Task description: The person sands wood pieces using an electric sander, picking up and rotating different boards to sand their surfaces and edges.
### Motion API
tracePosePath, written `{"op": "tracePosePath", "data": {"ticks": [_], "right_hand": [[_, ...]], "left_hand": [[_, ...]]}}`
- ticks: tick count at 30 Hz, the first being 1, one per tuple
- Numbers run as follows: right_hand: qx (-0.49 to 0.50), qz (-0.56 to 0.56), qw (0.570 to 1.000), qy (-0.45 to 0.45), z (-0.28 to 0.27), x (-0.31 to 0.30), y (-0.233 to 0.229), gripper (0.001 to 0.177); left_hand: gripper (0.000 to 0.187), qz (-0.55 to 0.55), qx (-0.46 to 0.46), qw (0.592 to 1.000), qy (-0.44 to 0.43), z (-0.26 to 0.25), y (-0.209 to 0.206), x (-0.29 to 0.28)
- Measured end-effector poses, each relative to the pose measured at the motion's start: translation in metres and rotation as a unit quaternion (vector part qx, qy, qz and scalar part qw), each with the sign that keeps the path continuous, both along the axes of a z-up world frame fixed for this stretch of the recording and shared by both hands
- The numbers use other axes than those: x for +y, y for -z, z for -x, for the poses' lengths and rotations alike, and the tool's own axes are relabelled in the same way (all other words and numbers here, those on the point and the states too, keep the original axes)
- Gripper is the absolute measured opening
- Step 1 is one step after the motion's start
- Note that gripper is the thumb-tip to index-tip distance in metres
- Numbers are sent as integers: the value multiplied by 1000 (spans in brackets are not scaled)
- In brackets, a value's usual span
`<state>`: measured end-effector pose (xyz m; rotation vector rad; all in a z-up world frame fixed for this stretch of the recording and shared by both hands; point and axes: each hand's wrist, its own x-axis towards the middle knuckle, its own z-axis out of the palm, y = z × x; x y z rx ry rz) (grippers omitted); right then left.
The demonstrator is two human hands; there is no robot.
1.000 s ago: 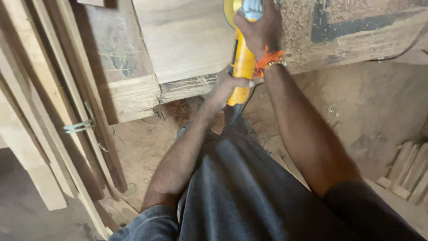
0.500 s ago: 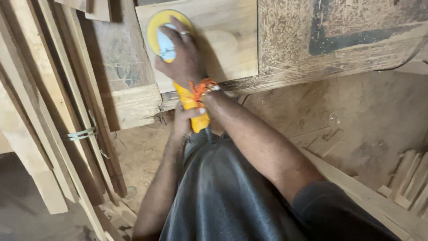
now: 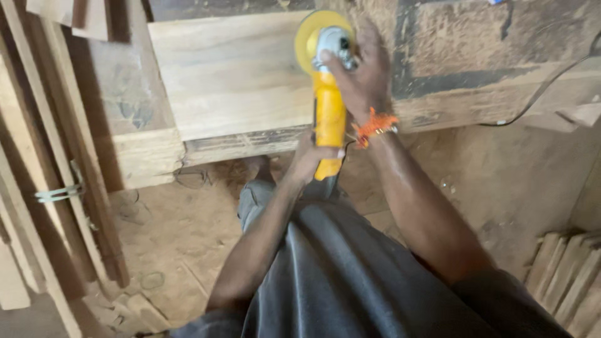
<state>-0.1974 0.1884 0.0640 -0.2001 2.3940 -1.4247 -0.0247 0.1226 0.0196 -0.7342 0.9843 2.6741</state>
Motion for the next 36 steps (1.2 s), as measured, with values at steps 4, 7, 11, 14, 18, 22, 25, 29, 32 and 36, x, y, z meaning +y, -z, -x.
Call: {"op": "tracePosePath", "data": {"ticks": [4, 7, 11, 14, 18, 22, 25, 29, 32, 36], "right_hand": [[33, 51, 996, 73, 39, 24, -3, 66], [3, -146, 979, -140, 59, 10, 0, 75], [113, -293, 858, -406, 78, -59, 28, 108], [99, -343, 829, -431, 77, -92, 38, 118], [89, -383, 818, -420, 69, -90, 38, 122], [37, -367, 818, -442, 75, -75, 40, 101], [-97, -301, 849, -422, 81, -59, 43, 78], [-48, -178, 874, -450, 91, -55, 3, 55], [39, -149, 890, -428, 104, -57, -58, 47], [306, -239, 770, -506, 97, -27, -98, 48]], "left_hand": [[50, -32, -19, 999, -32, -33, -23, -11], [54, 35, -14, 994, -106, -63, -53, -25], [53, 79, -51, 975, -203, -107, -82, -33], [58, 94, -53, 949, -295, -134, -93, -29], [60, 95, -86, 926, -354, -165, -95, -15], [64, 84, -77, 907, -406, -177, -94, 1], [65, 86, -75, 892, -437, -175, -95, 12], [65, 55, -59, 882, -464, -174, -101, 18], [65, 51, -51, 880, -469, -177, -104, 19], [66, 49, -36, 875, -480, -177, -109, 17]]}}
